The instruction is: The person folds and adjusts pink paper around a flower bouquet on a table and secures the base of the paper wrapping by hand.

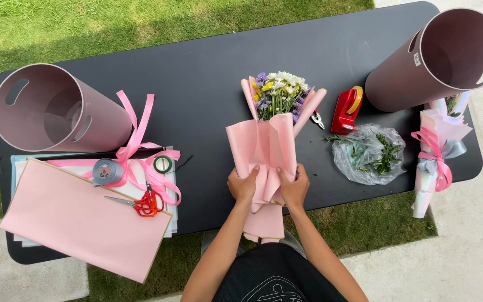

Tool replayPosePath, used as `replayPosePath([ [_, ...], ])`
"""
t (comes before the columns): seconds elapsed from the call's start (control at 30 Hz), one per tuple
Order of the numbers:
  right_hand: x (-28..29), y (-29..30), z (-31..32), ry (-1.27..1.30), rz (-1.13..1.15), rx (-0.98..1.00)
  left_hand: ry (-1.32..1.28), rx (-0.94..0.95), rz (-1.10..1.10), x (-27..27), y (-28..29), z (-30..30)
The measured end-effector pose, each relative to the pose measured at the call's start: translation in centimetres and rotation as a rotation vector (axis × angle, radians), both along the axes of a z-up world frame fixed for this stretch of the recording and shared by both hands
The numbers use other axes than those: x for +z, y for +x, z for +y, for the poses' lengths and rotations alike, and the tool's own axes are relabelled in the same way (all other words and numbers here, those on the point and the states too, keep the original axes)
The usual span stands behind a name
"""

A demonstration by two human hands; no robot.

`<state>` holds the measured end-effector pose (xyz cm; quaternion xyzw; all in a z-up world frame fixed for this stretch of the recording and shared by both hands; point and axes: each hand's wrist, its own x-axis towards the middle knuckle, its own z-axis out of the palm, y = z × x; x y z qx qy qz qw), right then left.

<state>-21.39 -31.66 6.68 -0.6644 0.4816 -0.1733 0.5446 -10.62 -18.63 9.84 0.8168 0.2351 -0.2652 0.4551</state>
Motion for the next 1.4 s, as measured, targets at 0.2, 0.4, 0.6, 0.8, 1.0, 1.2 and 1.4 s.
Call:
replayPosePath([
  [0.2,4.8,-2.3,-4.0,0.173,-0.057,0.027,-0.307,0.153,0.014,-6.4,-4.1,-3.9],
  [0.4,0.0,-5.3,-5.6,0.118,0.037,0.035,0.138,-0.159,-0.297,0.8,-6.9,-3.9],
  [0.6,-3.6,-6.5,-4.8,0.104,0.113,0.034,0.301,-0.563,-0.808,-9.2,-9.3,-3.2],
  [0.8,-3.9,-6.4,-4.1,0.044,0.136,0.096,0.174,-0.68,-0.736,-10.9,-10.1,-3.1],
  [1.0,-3.5,-6.1,-3.4,0.026,0.171,0.119,-0.006,-0.693,-0.228,1.8,-9.1,-4.2],
  [1.2,5.5,-4.9,-0.6,0.179,-0.008,0.397,-0.129,-0.504,0.017,5.3,-8.0,-4.7],
  [1.4,3.1,-5.6,-0.4,0.268,-0.117,0.586,-0.268,-0.056,0.082,-1.9,-6.2,-1.7],
])
